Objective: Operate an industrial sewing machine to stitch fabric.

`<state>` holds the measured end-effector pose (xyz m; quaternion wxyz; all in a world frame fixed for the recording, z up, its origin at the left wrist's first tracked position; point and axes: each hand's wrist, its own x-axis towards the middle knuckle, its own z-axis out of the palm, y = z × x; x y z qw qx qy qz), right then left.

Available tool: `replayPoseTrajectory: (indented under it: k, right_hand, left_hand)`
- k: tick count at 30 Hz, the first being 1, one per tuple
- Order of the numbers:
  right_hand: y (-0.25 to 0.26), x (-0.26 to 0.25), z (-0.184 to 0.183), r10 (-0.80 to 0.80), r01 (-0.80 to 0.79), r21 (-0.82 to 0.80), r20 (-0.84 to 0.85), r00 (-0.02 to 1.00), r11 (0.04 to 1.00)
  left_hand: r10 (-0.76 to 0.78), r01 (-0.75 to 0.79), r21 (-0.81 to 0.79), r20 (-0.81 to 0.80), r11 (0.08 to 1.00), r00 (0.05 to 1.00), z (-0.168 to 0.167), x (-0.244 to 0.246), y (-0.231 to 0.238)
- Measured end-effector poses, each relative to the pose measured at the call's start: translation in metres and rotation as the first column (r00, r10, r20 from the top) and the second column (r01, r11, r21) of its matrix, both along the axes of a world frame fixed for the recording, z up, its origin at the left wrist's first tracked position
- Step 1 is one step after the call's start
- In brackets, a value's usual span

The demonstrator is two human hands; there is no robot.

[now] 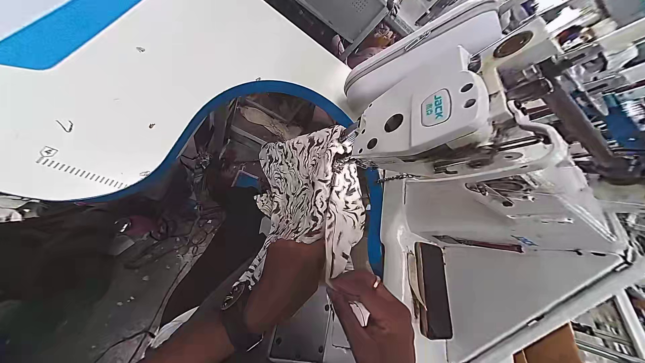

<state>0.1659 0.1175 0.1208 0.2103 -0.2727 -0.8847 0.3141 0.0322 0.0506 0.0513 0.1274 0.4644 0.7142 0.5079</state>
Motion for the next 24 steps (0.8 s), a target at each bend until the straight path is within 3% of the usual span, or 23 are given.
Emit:
replayPoseTrajectory:
  k: [4, 8, 12, 17, 24]
  right_hand:
    - [-0.008, -0.012, -0.006, -0.017, 0.017, -0.007, -0.041, 0.999, 1.0]
    - [-0.004, -0.023, -0.022, -0.043, 0.067, 0.332, -0.08, 0.996, 0.941]
    - [0.007, -0.029, -0.041, -0.022, 0.08, 0.502, -0.121, 0.992, 0.861]
    - [0.026, -0.038, -0.057, 0.031, 0.077, 0.548, -0.185, 0.982, 0.833]
    - [0.046, -0.06, -0.058, -0.076, 0.155, 0.516, -0.171, 0.982, 0.843]
  left_hand:
    - [-0.101, 0.098, 0.033, 0.091, 0.995, 0.991, -0.005, -0.019, 0.014]
    - [-0.147, 0.139, 0.061, 0.169, 0.988, 0.975, -0.004, -0.019, 0.01]
    - [-0.005, -0.006, 0.189, 0.056, 0.982, 0.998, -0.016, -0.003, 0.004]
    - [0.193, -0.145, 0.262, -0.166, 0.954, 0.967, -0.023, -0.005, 0.027]
    - [0.256, -0.175, 0.282, -0.282, 0.943, 0.925, -0.02, -0.025, 0.06]
